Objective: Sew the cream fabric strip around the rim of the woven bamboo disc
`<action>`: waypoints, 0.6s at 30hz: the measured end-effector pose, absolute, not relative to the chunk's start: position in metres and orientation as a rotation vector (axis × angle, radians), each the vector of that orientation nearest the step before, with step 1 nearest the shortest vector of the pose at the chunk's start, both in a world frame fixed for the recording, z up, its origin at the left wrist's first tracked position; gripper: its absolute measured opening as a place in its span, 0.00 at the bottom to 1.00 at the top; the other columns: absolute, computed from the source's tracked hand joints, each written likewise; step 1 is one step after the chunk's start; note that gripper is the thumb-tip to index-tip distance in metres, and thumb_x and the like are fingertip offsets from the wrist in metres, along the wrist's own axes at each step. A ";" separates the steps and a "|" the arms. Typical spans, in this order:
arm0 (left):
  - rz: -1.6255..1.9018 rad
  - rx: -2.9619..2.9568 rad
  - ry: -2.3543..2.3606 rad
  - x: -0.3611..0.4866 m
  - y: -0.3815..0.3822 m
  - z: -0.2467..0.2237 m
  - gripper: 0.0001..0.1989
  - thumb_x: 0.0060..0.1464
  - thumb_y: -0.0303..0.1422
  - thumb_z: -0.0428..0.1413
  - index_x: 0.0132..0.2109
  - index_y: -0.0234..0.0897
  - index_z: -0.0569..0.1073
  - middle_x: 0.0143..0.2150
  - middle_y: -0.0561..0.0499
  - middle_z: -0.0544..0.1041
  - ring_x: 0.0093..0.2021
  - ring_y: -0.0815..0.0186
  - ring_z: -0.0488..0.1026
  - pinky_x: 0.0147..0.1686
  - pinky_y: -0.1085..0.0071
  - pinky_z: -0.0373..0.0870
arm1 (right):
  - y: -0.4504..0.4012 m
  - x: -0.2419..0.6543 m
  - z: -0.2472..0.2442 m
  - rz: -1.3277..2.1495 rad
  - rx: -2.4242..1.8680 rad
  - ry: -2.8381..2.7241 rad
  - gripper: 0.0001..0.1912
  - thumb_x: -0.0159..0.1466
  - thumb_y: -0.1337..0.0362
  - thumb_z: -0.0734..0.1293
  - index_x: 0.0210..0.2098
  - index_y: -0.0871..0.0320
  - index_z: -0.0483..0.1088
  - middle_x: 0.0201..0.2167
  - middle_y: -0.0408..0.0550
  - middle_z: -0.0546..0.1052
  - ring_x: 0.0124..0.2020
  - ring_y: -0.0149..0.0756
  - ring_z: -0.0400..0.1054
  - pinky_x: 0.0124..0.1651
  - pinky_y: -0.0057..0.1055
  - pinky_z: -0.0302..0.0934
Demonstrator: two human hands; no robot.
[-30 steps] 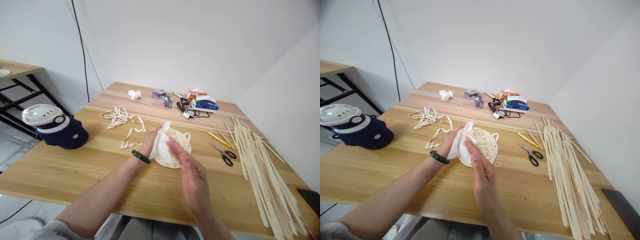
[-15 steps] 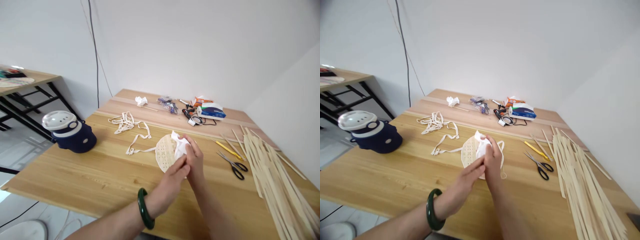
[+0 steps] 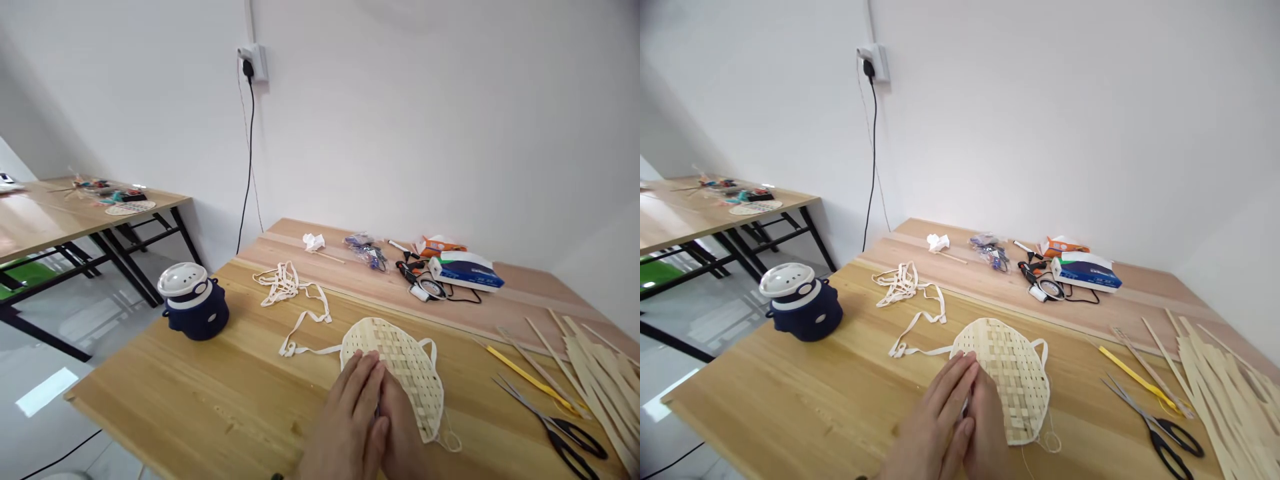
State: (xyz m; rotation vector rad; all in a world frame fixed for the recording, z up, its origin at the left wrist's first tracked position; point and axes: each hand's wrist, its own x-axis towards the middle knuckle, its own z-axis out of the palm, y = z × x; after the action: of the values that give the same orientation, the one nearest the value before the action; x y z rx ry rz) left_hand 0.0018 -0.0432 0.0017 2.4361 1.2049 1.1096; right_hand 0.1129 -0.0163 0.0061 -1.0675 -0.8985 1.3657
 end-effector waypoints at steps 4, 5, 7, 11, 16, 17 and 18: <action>1.137 2.448 1.353 -0.004 -0.045 -0.010 0.29 0.62 0.22 0.47 0.69 0.31 0.53 0.67 0.33 0.64 0.69 0.52 0.58 0.60 0.52 0.70 | -0.014 0.114 0.012 1.695 -0.979 -0.646 0.19 0.51 0.54 0.74 0.42 0.51 0.79 0.48 0.49 0.80 0.52 0.46 0.73 0.55 0.42 0.68; 1.167 2.399 1.365 -0.008 -0.046 -0.009 0.25 0.63 0.21 0.47 0.66 0.32 0.58 0.64 0.35 0.68 0.66 0.54 0.63 0.59 0.55 0.71 | -0.014 0.116 0.014 1.728 -0.968 -0.668 0.23 0.50 0.56 0.75 0.45 0.51 0.78 0.51 0.49 0.78 0.55 0.46 0.71 0.57 0.41 0.66; 1.197 2.234 1.376 -0.015 -0.046 -0.003 0.16 0.62 0.23 0.51 0.56 0.35 0.68 0.56 0.40 0.75 0.57 0.60 0.73 0.55 0.61 0.74 | -0.017 0.121 0.017 1.704 -1.019 -0.731 0.26 0.51 0.58 0.76 0.50 0.51 0.76 0.55 0.49 0.76 0.58 0.43 0.68 0.60 0.39 0.63; 1.126 1.990 1.417 -0.023 -0.045 0.010 0.06 0.58 0.24 0.56 0.42 0.37 0.70 0.43 0.48 0.76 0.40 0.65 0.76 0.40 0.67 0.76 | -0.028 0.126 0.018 1.585 -1.182 -0.896 0.25 0.54 0.56 0.76 0.50 0.54 0.72 0.51 0.50 0.78 0.49 0.40 0.74 0.54 0.36 0.66; 1.219 1.817 1.414 -0.023 -0.047 0.011 0.08 0.54 0.19 0.56 0.36 0.37 0.68 0.38 0.50 0.75 0.39 0.66 0.75 0.40 0.72 0.74 | -0.032 0.128 0.014 1.531 -1.162 -1.045 0.18 0.55 0.54 0.74 0.39 0.57 0.70 0.35 0.44 0.78 0.33 0.34 0.74 0.43 0.32 0.70; 1.204 1.820 1.397 -0.023 -0.049 0.011 0.07 0.55 0.21 0.56 0.37 0.36 0.69 0.38 0.50 0.76 0.38 0.67 0.75 0.39 0.73 0.73 | -0.032 0.128 0.012 1.517 -1.168 -1.067 0.18 0.55 0.53 0.74 0.38 0.57 0.70 0.33 0.43 0.77 0.29 0.32 0.73 0.37 0.31 0.70; 1.183 1.834 1.386 -0.022 -0.051 0.011 0.05 0.57 0.22 0.56 0.39 0.36 0.71 0.38 0.50 0.77 0.37 0.68 0.75 0.38 0.73 0.73 | -0.031 0.128 0.009 1.501 -1.190 -1.077 0.18 0.55 0.52 0.73 0.37 0.56 0.69 0.30 0.42 0.76 0.26 0.31 0.70 0.32 0.29 0.68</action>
State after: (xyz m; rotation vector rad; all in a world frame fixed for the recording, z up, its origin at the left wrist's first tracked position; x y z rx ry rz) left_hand -0.0222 -0.0508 0.0111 1.8336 1.3865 1.1834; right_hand 0.1276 -0.0311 0.0092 -1.1902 -1.0771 1.5011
